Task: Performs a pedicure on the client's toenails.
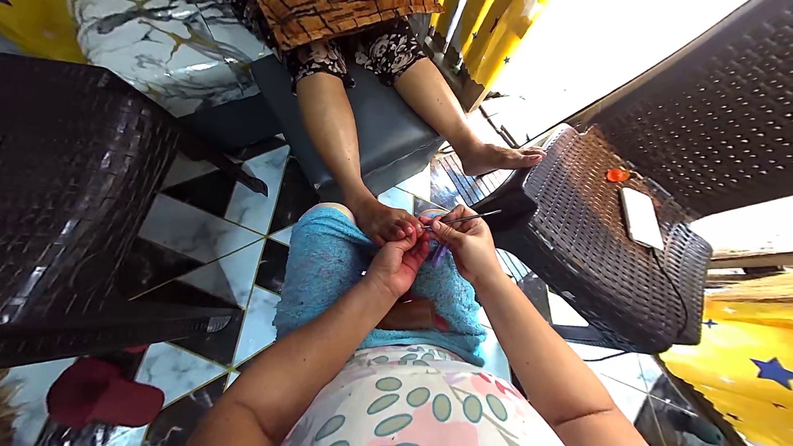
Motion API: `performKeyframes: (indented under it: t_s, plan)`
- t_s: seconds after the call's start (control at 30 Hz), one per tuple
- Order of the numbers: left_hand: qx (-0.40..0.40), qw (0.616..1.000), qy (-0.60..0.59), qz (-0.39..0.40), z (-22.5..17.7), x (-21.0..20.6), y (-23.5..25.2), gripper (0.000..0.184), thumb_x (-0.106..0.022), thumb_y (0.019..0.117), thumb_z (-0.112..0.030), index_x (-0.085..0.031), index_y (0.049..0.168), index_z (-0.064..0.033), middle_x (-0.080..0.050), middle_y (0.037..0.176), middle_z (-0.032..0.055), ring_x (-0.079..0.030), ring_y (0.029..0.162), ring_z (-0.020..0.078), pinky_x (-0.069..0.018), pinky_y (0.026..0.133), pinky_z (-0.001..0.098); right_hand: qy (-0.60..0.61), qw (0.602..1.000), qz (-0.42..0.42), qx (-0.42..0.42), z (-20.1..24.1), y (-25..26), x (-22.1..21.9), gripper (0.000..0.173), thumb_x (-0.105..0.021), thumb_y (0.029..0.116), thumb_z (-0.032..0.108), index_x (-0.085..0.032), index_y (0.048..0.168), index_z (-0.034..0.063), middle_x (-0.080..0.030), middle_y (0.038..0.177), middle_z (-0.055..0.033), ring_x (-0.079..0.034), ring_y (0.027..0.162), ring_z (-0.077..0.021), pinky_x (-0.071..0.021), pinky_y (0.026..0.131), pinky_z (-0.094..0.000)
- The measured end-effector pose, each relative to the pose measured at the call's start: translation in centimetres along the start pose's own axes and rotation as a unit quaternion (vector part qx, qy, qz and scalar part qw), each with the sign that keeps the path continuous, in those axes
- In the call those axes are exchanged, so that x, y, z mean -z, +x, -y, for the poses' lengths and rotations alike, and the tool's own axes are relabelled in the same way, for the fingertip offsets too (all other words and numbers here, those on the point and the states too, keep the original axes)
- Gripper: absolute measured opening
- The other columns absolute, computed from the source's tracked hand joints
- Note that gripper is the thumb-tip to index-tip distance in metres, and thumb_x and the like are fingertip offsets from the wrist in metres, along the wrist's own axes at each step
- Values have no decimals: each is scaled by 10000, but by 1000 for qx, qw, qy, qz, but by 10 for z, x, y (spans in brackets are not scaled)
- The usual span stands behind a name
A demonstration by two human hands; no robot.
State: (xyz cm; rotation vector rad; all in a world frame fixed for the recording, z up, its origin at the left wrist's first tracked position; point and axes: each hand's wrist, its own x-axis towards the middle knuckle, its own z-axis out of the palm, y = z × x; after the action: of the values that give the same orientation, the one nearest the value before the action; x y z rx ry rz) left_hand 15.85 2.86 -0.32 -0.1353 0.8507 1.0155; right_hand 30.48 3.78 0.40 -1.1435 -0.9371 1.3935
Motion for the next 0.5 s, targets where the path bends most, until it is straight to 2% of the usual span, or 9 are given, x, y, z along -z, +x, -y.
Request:
performKeyframes:
  t_s: [0.1, 0.23, 0.4, 0.5]
  plan:
    - [-1, 1000, 4, 8, 0, 2, 1, 157, -461, 1049, -19, -595, 969, -35, -662, 849, 69, -672, 728, 136, -590, 748, 249, -13, 1000, 13, 9, -2, -3, 4, 226, -664, 875, -140, -584, 904, 69, -748, 922, -92, -731, 841, -154, -604, 743, -303]
    - [2, 1000, -5, 7, 0, 1, 1, 160, -469, 1038, 2, -604, 960, -32, -676, 854, 73, -682, 740, 134, -591, 755, 245, -24, 1000, -4, 10, 3, 1, -1, 215, -652, 908, -129, -567, 929, 68, -746, 876, -73, -749, 804, -167, -634, 764, -342]
    - [3, 1000, -2, 5, -2, 1, 1, 135, -484, 1036, -5, -605, 977, -20, -670, 854, 79, -682, 738, 143, -594, 757, 256, -84, 995, 25, 47, 1, -4, 5, 233, -688, 869, -120, -564, 926, 69, -743, 916, -85, -732, 835, -159, -610, 743, -317]
    - [1, 1000, -5, 8, -1, 2, 1, 131, -489, 1032, 1, -603, 973, -26, -670, 874, 77, -681, 757, 145, -591, 774, 257, -93, 994, 26, 47, 8, -1, 4, 243, -674, 880, -131, -559, 942, 74, -752, 905, -78, -745, 818, -163, -625, 753, -327]
